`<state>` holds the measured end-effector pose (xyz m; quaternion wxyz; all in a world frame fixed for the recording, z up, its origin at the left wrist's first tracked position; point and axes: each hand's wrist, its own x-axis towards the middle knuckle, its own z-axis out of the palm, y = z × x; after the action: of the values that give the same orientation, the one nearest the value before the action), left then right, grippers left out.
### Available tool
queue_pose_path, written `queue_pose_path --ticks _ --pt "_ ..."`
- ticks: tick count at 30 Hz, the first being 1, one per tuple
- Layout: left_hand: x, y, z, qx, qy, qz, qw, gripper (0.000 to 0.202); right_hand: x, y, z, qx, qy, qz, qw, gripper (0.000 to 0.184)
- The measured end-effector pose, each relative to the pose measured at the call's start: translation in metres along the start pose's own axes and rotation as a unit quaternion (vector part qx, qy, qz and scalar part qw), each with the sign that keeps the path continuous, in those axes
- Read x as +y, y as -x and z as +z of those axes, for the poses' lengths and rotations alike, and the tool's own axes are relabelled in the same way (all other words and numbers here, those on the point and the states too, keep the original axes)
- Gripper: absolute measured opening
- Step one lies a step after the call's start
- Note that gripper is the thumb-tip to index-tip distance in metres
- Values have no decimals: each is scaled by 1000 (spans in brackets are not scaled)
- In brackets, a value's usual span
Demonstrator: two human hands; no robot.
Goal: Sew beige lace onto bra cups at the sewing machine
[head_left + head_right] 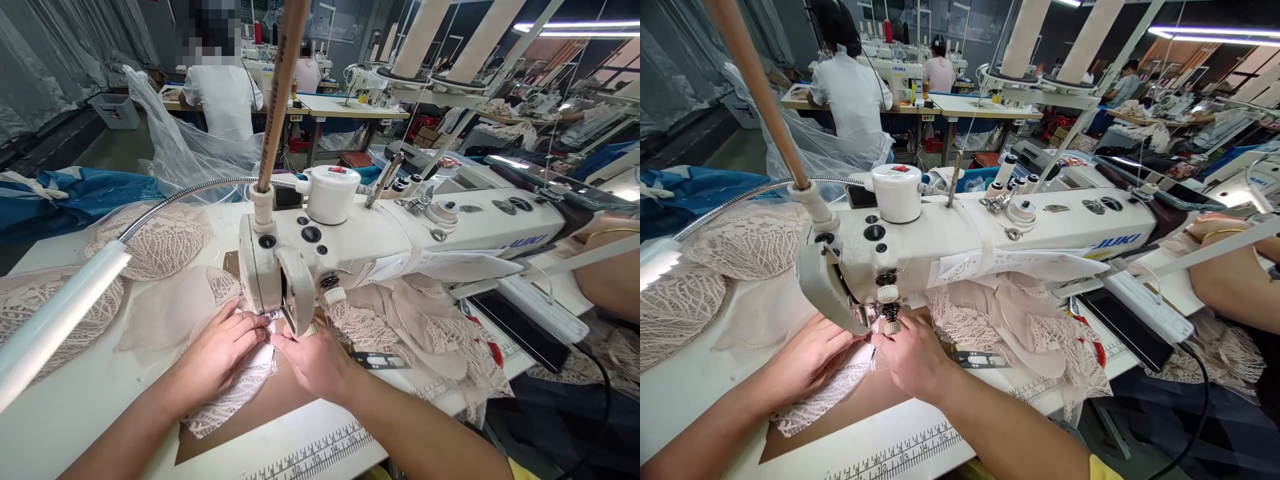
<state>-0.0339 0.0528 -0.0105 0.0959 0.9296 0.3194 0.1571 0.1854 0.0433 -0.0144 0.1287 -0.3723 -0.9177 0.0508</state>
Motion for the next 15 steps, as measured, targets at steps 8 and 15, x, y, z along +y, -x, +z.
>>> queue_pose_path --ticks 8,15 --pt "0 2 -2 -14 -2 2 1000 26 -1 -2 -1 -17 1 19 1000 26" --pt "-4 0 3 -5 -1 -4 1000 31 -4 -6 4 15 36 42 998 37"
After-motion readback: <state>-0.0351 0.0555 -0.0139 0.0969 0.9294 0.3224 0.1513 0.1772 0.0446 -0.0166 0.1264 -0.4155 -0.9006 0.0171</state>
